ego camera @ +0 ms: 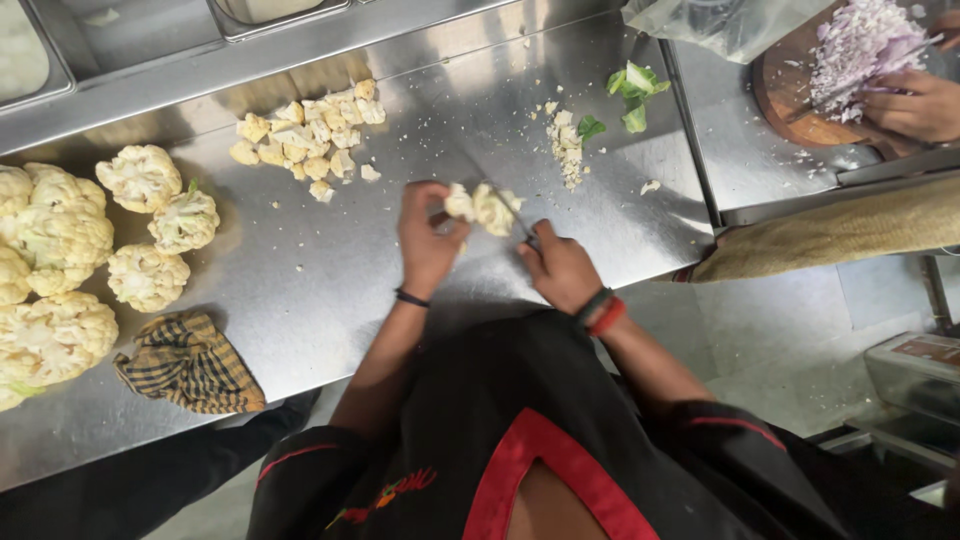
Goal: The person holds a head of cauliflower and uses a knife to cut away florets on a stainless steel counter, then chops the florets into smaller pieces by hand.
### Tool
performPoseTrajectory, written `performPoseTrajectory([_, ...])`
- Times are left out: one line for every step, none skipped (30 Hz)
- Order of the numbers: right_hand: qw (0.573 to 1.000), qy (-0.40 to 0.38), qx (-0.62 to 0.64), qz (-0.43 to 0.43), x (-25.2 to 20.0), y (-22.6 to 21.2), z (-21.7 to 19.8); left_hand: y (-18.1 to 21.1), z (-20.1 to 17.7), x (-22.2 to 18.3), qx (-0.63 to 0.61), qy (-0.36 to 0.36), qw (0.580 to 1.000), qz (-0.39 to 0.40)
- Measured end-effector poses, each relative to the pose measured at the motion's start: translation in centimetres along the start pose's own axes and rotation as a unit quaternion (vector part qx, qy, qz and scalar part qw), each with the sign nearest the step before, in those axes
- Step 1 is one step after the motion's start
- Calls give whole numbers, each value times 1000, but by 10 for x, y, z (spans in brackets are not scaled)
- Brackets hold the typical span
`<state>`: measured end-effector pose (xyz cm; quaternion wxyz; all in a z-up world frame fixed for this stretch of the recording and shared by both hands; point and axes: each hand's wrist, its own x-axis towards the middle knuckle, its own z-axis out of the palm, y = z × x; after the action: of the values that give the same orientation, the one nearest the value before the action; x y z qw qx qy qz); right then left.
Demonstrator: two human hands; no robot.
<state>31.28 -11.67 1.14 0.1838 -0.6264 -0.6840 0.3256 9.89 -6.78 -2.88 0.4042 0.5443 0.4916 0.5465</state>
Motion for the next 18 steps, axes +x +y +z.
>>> performPoseTrajectory([999,9,28,17,-6,0,-8,-7,-12,1,-28,6,999,-27])
performPoseTrajectory([998,16,57,32,-11,1,-15,-13,-25,1,-39,16,998,-55])
performPoseTrajectory([997,35,61,25,-15,2,-22,-20,-37,3,-50,26,995,-82])
performPoseTrajectory([996,55,67,16,-18,5,-27,-25,-47,5,-59,37,992,-107])
performPoseTrajectory([995,74,73,7,-19,7,-30,-29,-53,6,-73,40,989,-122])
performPoseTrajectory([994,67,84,9,-20,8,-30,-31,-59,8,-88,41,986,-137])
performPoseTrajectory([994,59,95,11,-20,10,-30,-32,-64,10,-102,42,982,-151])
performPoseTrajectory([993,55,104,16,-21,13,-30,-34,-64,13,-130,22,977,-165])
performPoseTrajectory([994,39,97,28,-21,15,-26,-35,-61,17,-158,2,971,-179])
performPoseTrajectory([995,26,89,43,-21,18,-22,-37,-54,21,-188,-21,963,-194])
performPoseTrajectory([995,13,81,57,-21,21,-18,-41,-44,29,-157,-39,973,-166])
performPoseTrajectory([996,10,67,60,-21,24,-14,-46,-30,37,-128,-57,980,-140])
performPoseTrajectory([997,7,54,62,-20,27,-10,-50,-17,45,-99,-75,986,-113])
performPoseTrajectory([997,5,40,62,-20,30,-7,-54,-4,53,-74,-98,988,-89])
performPoseTrajectory([996,2,33,79,-23,32,-7,-57,11,60,-48,-120,989,-65])
performPoseTrajectory([995,-1,27,94,-24,34,-8,-58,21,66,-21,-142,989,-39])
performPoseTrajectory([994,-4,21,110,-26,35,-9,-58,28,69,26,-138,990,-19])
performPoseTrajectory([994,3,22,109,-29,36,-11,-57,34,72,72,-135,988,2])
